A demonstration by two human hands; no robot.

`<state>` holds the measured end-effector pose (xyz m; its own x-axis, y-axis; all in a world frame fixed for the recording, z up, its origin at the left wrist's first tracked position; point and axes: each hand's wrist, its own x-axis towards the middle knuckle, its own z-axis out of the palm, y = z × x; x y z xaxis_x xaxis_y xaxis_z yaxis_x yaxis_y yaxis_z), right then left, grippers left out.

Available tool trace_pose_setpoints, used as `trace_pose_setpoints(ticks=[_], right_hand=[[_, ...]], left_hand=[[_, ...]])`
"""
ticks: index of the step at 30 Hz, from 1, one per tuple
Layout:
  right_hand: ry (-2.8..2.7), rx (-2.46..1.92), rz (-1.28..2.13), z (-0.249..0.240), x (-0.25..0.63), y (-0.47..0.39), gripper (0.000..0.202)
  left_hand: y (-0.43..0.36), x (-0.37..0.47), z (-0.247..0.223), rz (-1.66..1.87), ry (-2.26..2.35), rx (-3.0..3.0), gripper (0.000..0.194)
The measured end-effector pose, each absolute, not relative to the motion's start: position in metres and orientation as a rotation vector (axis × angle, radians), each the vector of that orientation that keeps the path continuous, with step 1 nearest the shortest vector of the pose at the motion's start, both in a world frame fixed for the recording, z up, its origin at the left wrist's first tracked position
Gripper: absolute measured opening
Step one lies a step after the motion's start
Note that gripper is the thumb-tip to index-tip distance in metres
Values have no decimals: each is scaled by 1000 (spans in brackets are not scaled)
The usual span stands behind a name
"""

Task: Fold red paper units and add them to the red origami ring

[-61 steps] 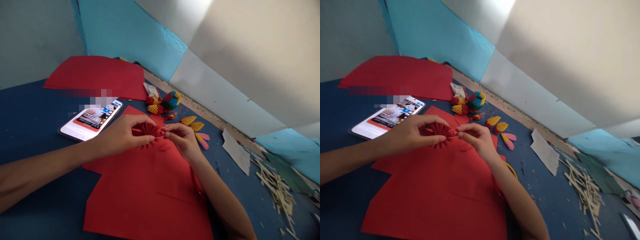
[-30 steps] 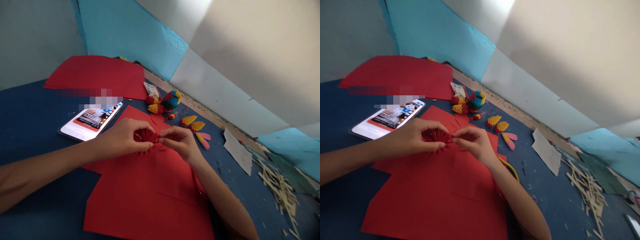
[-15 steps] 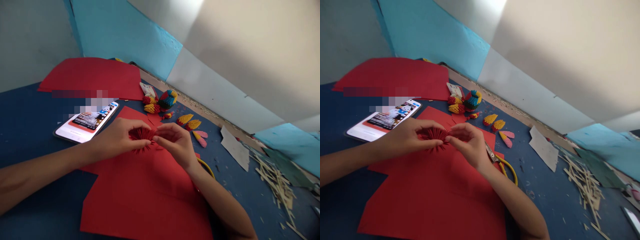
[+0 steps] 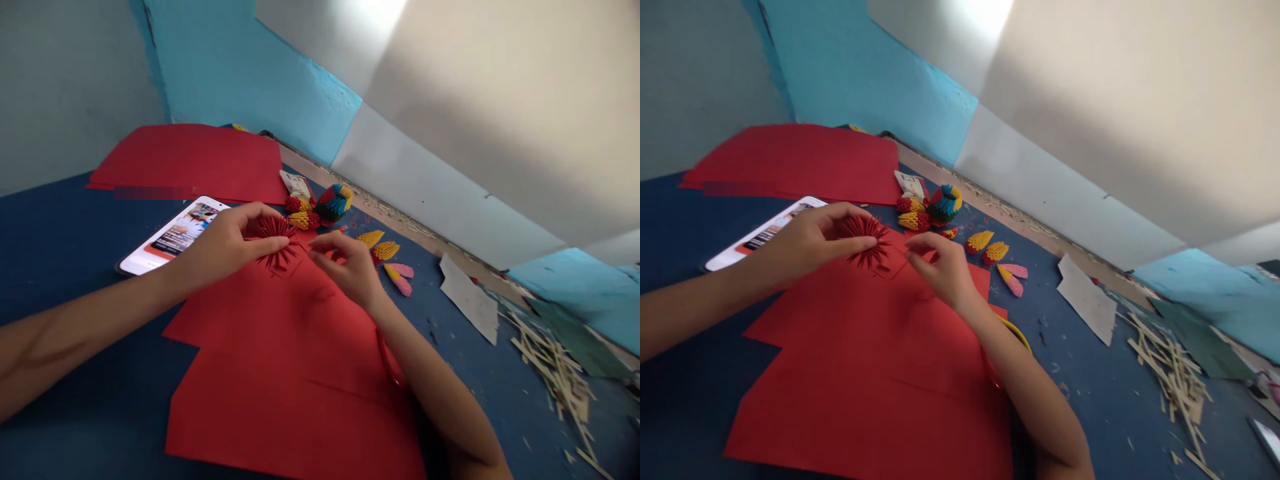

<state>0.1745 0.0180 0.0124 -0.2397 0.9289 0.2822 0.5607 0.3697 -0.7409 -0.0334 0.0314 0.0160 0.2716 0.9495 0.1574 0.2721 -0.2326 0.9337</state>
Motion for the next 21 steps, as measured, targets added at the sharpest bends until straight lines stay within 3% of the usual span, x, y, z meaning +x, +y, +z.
trace_pose_setpoints(ticks=[4, 8, 15, 21], right_hand=[[-2464, -1375, 538, 1, 155, 34, 13], [-2538, -1423, 564, -4, 142, 36, 5], [-2301, -1315, 771, 1, 161, 27, 6], [-1665, -1222, 1112, 9, 186, 13, 14]], left_hand=[[36, -34, 12, 1027, 1117, 1633, 36], [35, -34, 14, 1027, 1094, 1615, 31], [31, -32, 13, 969, 1022, 1608, 28], [26, -29, 14, 865, 912, 1579, 31]])
